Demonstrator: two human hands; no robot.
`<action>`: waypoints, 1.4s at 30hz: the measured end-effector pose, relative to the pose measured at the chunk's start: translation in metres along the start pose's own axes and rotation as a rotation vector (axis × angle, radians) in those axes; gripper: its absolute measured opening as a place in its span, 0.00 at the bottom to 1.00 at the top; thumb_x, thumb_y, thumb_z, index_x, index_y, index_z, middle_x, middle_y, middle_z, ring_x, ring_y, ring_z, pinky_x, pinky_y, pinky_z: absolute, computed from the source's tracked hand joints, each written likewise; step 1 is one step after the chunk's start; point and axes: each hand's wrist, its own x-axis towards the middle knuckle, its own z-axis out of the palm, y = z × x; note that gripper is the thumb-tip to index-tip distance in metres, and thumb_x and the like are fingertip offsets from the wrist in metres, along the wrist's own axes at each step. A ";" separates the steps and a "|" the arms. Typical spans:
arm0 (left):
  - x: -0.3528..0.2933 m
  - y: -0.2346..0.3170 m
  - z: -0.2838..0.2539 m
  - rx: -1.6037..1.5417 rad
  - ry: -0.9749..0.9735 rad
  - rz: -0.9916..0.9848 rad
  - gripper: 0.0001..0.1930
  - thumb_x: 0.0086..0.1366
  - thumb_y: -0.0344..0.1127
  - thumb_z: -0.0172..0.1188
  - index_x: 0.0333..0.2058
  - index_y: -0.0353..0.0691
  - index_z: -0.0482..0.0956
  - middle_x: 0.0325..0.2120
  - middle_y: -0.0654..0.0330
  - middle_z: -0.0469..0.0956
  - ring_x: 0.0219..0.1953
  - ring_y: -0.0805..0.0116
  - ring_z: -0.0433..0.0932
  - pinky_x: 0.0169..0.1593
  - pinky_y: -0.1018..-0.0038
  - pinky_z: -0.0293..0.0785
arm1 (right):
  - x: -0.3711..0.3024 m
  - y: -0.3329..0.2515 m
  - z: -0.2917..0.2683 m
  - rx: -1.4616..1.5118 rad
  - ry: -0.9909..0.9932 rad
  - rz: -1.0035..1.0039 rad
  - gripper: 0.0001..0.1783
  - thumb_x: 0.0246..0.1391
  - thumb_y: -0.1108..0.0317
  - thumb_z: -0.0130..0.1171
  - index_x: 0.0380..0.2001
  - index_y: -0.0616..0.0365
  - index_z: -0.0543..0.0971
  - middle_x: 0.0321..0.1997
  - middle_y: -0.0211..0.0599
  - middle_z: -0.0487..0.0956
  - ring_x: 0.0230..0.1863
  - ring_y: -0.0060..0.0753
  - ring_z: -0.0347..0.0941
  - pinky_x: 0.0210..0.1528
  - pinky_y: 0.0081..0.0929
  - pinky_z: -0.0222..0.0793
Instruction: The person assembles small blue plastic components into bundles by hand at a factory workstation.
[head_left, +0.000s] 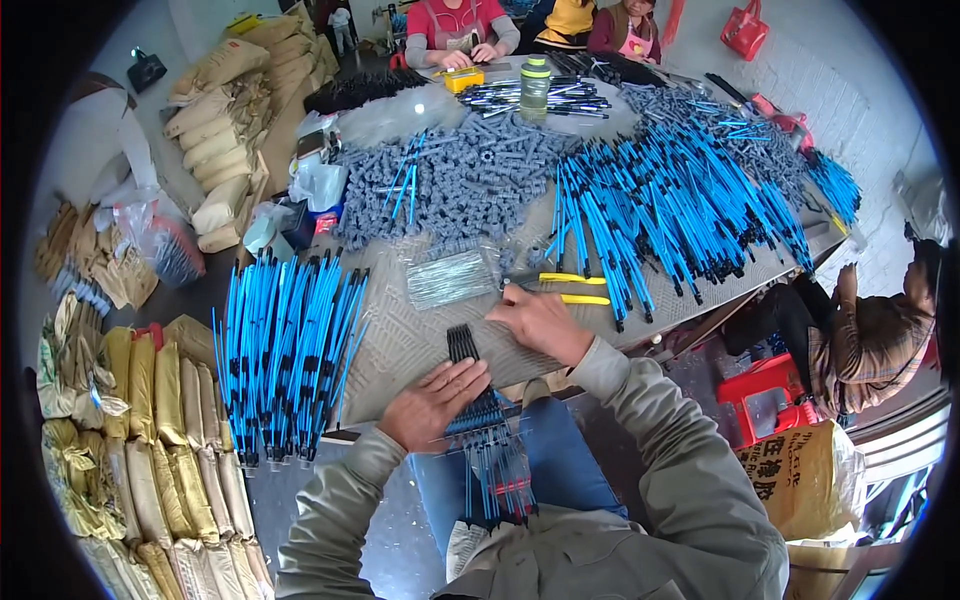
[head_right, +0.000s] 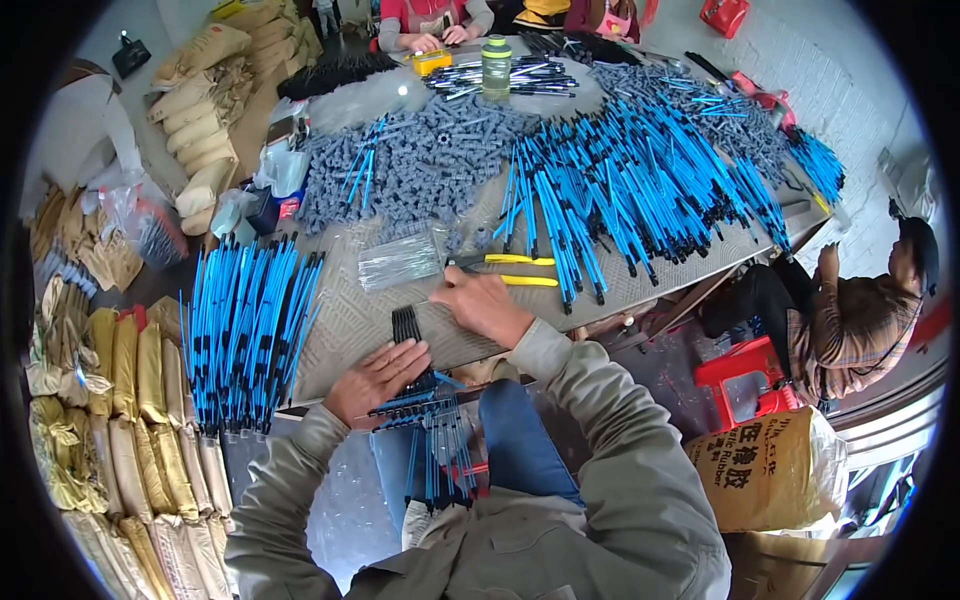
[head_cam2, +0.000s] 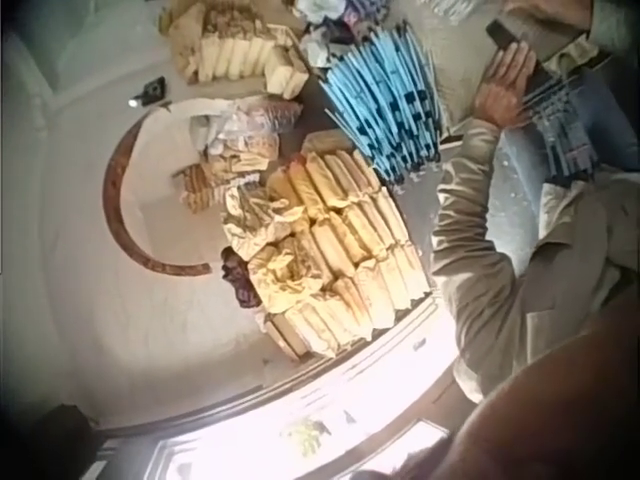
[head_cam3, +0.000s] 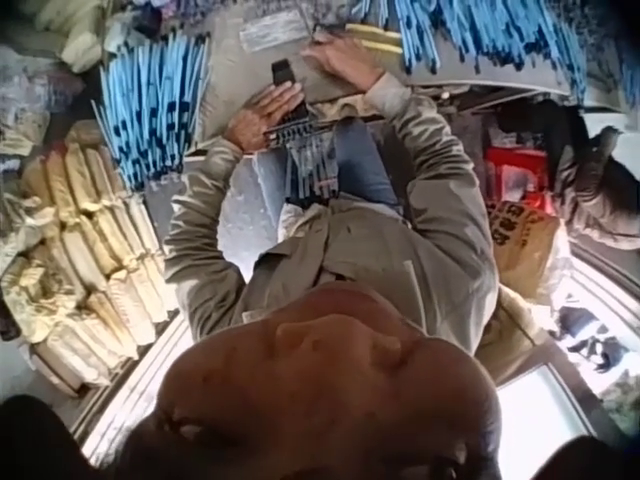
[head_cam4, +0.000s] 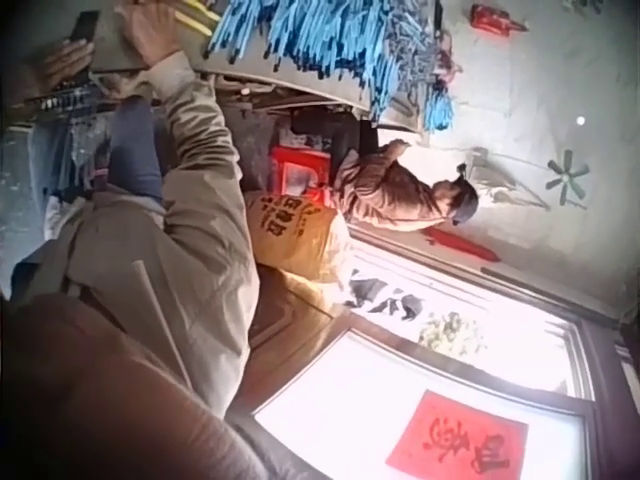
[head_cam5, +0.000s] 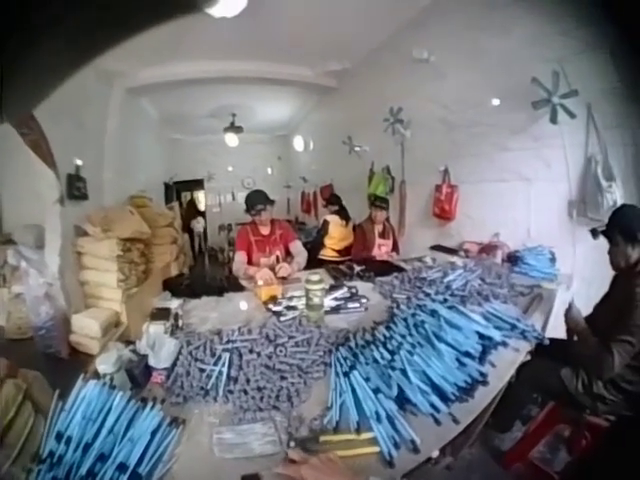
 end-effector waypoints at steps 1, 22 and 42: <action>0.000 0.000 0.001 -0.001 0.002 0.001 0.40 0.58 0.58 0.36 0.62 0.33 0.52 0.63 0.52 0.52 0.65 0.57 0.50 0.66 0.64 0.43 | 0.000 -0.001 -0.001 -0.002 0.000 -0.017 0.11 0.43 0.71 0.54 0.32 0.43 0.79 0.29 0.33 0.70 0.24 0.40 0.72 0.21 0.36 0.65; -0.003 -0.005 0.009 -0.051 0.003 -0.044 0.53 0.35 0.38 0.68 0.62 0.38 0.50 0.63 0.54 0.49 0.66 0.59 0.48 0.67 0.63 0.45 | 0.002 -0.003 0.008 0.007 0.018 -0.017 0.12 0.43 0.73 0.56 0.33 0.44 0.79 0.28 0.32 0.71 0.26 0.41 0.72 0.23 0.36 0.65; -0.005 -0.005 0.015 -0.008 0.042 -0.049 0.53 0.36 0.42 0.69 0.62 0.39 0.50 0.64 0.56 0.48 0.66 0.62 0.48 0.67 0.65 0.44 | 0.003 -0.002 0.005 0.042 0.026 -0.047 0.12 0.46 0.73 0.55 0.33 0.44 0.80 0.27 0.31 0.70 0.25 0.40 0.72 0.22 0.35 0.65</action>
